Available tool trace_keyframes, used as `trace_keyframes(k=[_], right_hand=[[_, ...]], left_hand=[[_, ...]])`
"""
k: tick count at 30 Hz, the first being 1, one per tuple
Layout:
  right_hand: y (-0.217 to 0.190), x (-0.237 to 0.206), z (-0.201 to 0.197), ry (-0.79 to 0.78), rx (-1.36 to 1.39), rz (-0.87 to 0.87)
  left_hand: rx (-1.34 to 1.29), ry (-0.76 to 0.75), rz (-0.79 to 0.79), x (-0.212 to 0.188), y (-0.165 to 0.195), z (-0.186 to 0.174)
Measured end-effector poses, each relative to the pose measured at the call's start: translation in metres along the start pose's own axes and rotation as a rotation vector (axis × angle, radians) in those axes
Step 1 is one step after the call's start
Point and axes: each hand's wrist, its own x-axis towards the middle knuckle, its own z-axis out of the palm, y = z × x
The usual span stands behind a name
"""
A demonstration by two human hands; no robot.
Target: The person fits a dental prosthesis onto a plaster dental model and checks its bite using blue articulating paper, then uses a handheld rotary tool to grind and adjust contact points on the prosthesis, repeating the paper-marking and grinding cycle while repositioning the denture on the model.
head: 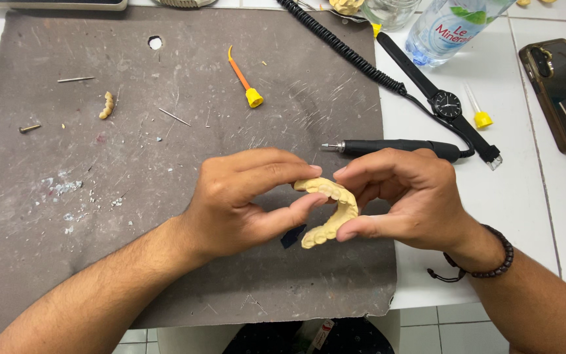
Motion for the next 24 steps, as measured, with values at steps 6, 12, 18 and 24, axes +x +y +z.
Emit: trace_keyframes(k=[6,12,18,24], right_hand=[[0.009,-0.006,-0.008,-0.014,0.283,0.146],[0.021,-0.007,-0.012,-0.012,0.496,0.235],[0.023,-0.006,-0.015,-0.001,0.624,0.236],[0.021,-0.007,-0.011,-0.006,0.588,0.283]], left_hand=[[-0.036,-0.041,-0.03,0.0,-0.002,0.0],[-0.027,-0.039,-0.004,0.002,-0.001,-0.001],[0.011,-0.045,0.029,0.005,-0.001,-0.003],[0.008,-0.117,0.029,0.001,-0.002,-0.001]])
